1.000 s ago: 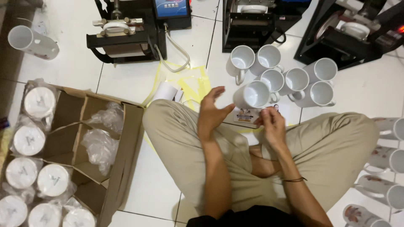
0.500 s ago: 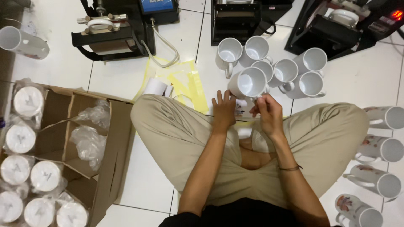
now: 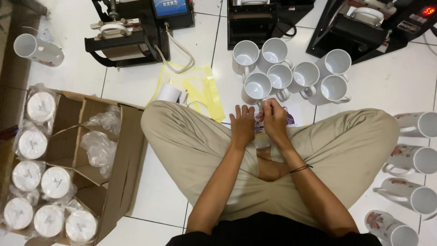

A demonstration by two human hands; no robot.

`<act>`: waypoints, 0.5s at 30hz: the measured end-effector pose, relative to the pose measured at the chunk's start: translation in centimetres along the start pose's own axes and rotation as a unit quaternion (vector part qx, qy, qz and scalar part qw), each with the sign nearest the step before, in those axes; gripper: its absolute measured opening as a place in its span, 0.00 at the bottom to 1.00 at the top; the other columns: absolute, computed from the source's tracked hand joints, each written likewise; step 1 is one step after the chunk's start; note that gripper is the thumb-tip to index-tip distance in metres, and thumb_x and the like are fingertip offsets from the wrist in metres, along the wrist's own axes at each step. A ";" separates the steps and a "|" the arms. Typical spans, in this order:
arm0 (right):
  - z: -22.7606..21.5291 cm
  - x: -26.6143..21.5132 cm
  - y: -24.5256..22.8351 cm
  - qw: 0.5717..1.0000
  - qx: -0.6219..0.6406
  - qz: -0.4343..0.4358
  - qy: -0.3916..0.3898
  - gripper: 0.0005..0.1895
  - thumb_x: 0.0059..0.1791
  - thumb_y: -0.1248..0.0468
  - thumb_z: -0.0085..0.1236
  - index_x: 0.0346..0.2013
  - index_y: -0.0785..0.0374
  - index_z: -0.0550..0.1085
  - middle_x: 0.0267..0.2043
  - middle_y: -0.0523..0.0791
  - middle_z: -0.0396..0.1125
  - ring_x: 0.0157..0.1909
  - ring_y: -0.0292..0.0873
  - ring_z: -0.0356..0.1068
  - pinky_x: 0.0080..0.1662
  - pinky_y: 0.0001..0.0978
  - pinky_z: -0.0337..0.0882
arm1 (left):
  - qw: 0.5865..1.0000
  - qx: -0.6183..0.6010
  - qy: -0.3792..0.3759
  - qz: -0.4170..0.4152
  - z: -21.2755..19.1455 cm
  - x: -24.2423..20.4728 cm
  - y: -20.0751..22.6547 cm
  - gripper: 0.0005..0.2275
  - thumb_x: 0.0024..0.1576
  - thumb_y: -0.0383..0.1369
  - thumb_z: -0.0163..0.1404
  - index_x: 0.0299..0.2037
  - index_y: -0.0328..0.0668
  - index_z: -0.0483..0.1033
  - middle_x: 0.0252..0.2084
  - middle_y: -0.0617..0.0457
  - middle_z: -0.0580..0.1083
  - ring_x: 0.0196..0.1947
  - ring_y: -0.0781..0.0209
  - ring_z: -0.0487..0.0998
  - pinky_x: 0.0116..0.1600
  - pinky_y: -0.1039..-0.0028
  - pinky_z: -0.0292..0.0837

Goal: The person sits on the floor and applies printed stickers to white ceramic mugs. They unwrap a mug from plastic, position a sticker on its side, and smooth it down with their fingers. The person repeats this process with multiple mugs, handling them one at a time.

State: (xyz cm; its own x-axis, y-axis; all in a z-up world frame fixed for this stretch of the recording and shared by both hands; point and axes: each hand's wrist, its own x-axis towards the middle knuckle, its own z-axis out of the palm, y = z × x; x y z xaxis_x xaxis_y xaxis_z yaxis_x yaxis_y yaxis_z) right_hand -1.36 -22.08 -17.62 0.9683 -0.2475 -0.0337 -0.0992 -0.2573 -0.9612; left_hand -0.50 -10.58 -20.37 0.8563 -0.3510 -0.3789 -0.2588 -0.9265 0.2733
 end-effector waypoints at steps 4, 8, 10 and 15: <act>0.5 0.6 1.1 0.999 -0.031 0.024 0.001 0.17 0.60 0.59 0.45 0.28 0.61 0.70 0.19 0.48 0.70 0.20 0.42 0.71 0.30 0.31 0.69 | 0.997 -0.059 -0.046 -0.021 -0.7 -1.0 0.8 0.41 0.36 0.24 0.66 0.63 0.38 0.58 0.60 0.44 0.62 0.68 0.32 0.54 0.61 0.44 0.60; 0.9 0.9 2.4 0.998 -0.043 0.049 0.000 0.16 0.59 0.59 0.45 0.30 0.61 0.71 0.21 0.49 0.71 0.22 0.43 0.73 0.32 0.32 0.71 | 0.989 -0.071 -0.124 -0.026 -1.7 -1.7 0.9 0.43 0.42 0.27 0.56 0.71 0.25 0.49 0.69 0.35 0.55 0.72 0.28 0.46 0.68 0.44 0.54; 0.9 1.0 2.3 0.998 -0.042 0.051 -0.001 0.15 0.60 0.60 0.45 0.31 0.61 0.71 0.21 0.49 0.72 0.23 0.42 0.73 0.33 0.31 0.71 | 0.990 -0.086 -0.112 -0.028 -2.7 -2.1 0.6 0.42 0.43 0.29 0.56 0.70 0.24 0.51 0.67 0.33 0.58 0.71 0.28 0.50 0.67 0.45 0.55; 0.3 0.7 4.7 0.998 -0.017 0.061 -0.016 0.12 0.59 0.60 0.48 0.32 0.60 0.71 0.23 0.51 0.71 0.25 0.44 0.74 0.35 0.32 0.72 | 0.993 -0.087 -0.073 -0.041 -0.7 -0.4 -0.5 0.39 0.41 0.44 0.61 0.61 0.24 0.66 0.54 0.35 0.71 0.57 0.32 0.69 0.55 0.48 0.68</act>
State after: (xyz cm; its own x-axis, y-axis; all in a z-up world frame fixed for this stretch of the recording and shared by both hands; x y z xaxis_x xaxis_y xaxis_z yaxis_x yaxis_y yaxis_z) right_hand -1.05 -23.23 -22.23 0.9553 -0.2487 -0.1598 -0.2245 -0.2589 -0.9394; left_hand -0.40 -9.92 -19.68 0.7940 -0.3033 -0.5269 -0.0985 -0.9194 0.3808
